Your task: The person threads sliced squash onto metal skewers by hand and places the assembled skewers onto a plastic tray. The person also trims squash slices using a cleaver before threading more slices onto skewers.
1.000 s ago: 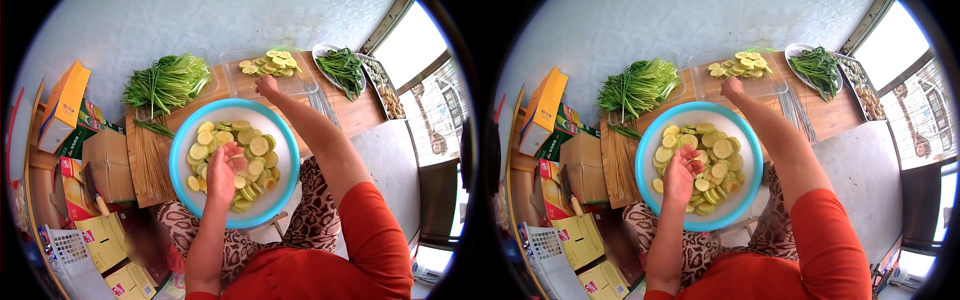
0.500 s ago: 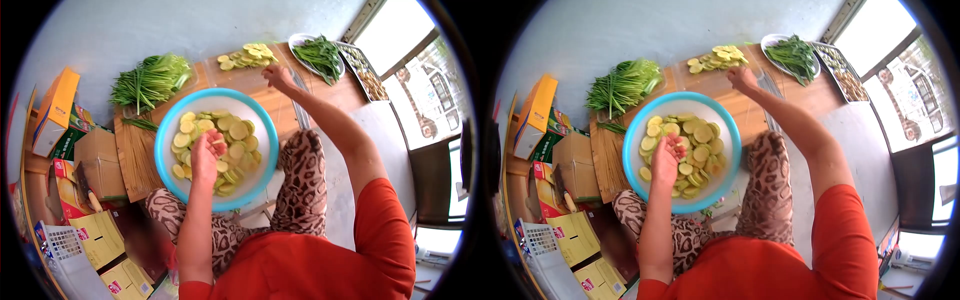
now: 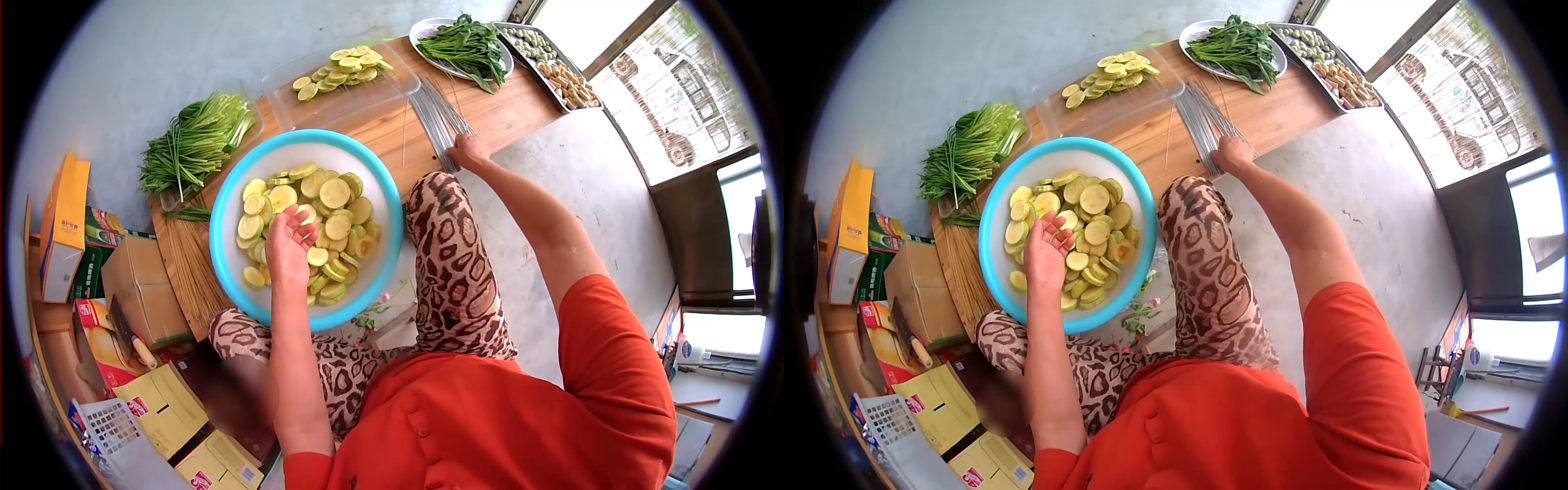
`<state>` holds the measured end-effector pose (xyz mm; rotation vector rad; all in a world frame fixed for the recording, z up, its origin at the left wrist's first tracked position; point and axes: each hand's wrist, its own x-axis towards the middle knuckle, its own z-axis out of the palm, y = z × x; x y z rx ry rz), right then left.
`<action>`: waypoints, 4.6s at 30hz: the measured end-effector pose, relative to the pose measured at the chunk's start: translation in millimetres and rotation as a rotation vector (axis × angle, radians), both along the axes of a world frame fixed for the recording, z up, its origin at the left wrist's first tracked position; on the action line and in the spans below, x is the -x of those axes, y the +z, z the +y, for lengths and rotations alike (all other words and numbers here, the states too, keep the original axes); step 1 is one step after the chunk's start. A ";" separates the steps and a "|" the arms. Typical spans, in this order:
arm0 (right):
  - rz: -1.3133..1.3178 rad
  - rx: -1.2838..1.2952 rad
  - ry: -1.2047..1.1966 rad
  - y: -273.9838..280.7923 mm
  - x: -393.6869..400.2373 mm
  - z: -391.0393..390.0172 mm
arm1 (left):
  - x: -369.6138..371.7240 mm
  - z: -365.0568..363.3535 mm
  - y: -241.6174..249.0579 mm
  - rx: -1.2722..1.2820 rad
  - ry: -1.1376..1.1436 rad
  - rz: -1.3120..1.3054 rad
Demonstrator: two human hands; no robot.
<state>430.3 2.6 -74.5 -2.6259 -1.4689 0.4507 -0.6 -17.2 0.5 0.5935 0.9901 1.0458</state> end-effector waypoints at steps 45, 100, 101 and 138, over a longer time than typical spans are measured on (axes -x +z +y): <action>1.586 -0.191 0.245 181.8 164.6 -71.2 | 13.6 -0.5 8.4 -0.108 0.031 -0.002; 1.674 -0.071 0.306 126.7 248.2 -80.6 | 50.6 42.0 31.6 -0.124 0.004 -0.064; 1.663 -0.073 0.339 126.0 252.8 -84.0 | 53.3 38.3 30.8 -0.113 0.043 -0.141; 1.579 -0.063 0.320 119.7 277.3 -92.5 | 47.9 38.2 -3.0 -0.073 0.063 -0.539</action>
